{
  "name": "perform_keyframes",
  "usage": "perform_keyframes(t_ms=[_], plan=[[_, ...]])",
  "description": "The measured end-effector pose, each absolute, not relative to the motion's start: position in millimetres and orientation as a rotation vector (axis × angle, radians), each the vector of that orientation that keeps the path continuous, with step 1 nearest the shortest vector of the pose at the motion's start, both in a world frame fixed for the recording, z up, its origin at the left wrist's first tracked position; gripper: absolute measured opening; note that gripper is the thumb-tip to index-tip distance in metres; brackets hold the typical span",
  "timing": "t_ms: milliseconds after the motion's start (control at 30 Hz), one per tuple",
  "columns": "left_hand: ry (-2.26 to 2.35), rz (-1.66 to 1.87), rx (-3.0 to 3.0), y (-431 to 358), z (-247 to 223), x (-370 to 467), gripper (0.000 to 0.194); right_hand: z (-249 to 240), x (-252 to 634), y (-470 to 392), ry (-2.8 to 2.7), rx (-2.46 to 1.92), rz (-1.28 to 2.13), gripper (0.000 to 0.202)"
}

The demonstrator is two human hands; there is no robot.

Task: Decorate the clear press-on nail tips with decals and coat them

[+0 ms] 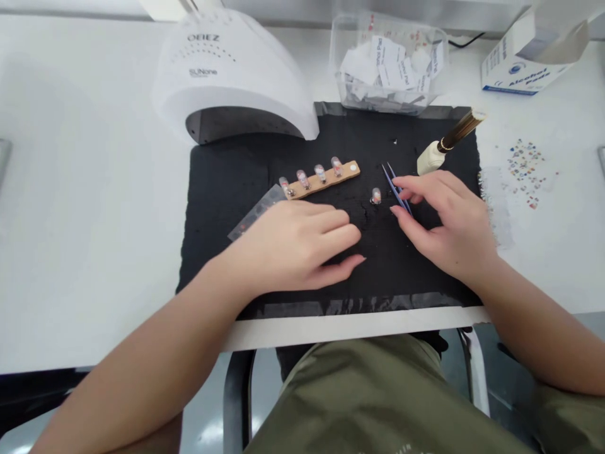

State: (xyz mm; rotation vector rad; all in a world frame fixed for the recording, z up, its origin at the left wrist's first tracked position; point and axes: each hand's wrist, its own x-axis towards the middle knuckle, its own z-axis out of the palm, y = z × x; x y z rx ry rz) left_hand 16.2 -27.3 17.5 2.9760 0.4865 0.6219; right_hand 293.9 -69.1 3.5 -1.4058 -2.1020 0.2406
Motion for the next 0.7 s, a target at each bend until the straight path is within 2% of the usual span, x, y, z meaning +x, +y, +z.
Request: perform_keyframes(t_ms=[100, 300, 700], plan=[[0.432, 0.482, 2.957, -31, 11, 22, 0.029, -4, 292, -63, -2.082, -1.409, 0.305, 0.036], [0.473, 0.457, 2.956, -31, 11, 16, 0.033, -10, 290, -58, -2.018, -1.500, 0.463, 0.055], [0.439, 0.520, 2.966, -30, 12, 19, 0.027, -20, 284, -52, -1.944, -1.523, 0.511, 0.045]])
